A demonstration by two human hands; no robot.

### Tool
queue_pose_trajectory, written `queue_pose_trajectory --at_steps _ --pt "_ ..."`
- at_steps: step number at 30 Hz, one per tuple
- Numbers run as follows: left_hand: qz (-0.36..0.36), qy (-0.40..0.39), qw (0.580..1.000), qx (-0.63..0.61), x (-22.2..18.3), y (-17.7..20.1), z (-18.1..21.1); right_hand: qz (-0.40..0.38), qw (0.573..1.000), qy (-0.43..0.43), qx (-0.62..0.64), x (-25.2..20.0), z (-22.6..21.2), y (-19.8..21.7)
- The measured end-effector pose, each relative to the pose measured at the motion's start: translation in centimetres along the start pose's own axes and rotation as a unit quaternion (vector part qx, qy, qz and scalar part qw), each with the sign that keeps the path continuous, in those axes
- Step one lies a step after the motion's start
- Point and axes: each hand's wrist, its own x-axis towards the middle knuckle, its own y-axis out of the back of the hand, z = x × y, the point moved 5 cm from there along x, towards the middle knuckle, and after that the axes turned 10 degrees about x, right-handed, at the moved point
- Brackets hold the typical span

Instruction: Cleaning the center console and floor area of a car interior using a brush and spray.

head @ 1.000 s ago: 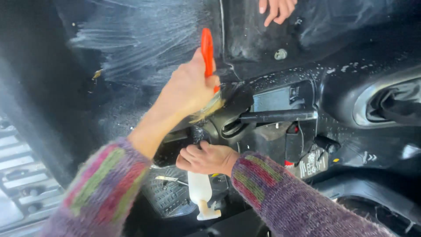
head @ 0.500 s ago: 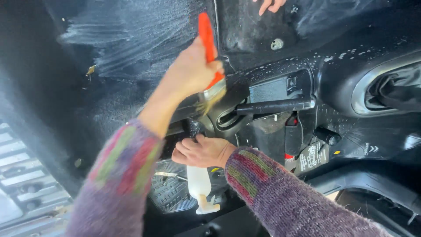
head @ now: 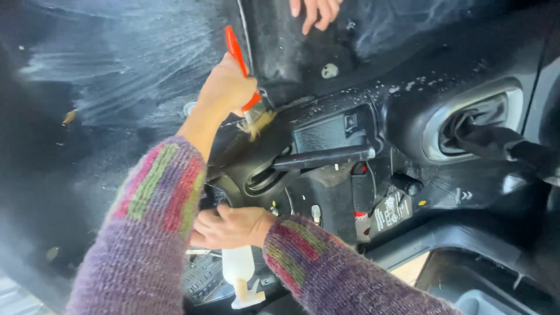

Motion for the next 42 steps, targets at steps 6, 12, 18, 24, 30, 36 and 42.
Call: queue_pose_trajectory --at_steps 6,12,18,24,30,36,42 --pt "0.150 -0.167 0.973 -0.049 7.9 -15.3 11.4 -0.001 1.000 0.001 0.029 -0.2 -0.7 -2.1" --pt "0.104 -0.179 0.977 -0.051 1.4 -9.8 8.4 0.049 0.997 -0.024 0.058 0.2 -1.0 -1.9" --pt "0.149 -0.208 0.965 0.052 -4.1 -3.7 2.5 0.060 0.996 -0.012 0.072 0.4 -0.1 -1.4" --pt "0.130 -0.310 0.941 0.046 -2.0 -5.8 6.4 0.186 0.962 -0.149 0.132 0.6 1.5 -1.1" --pt "0.032 -0.298 0.933 0.198 -12.6 5.6 0.7 0.080 0.994 -0.023 -0.065 1.8 1.1 3.2" --pt "-0.006 -0.402 0.912 0.077 -9.8 1.1 0.7 0.088 0.990 -0.017 -0.105 1.7 1.4 4.6" --pt "-0.127 -0.463 0.877 -0.006 -16.6 6.2 -0.8 0.055 0.994 -0.024 -0.095 1.7 1.5 3.7"
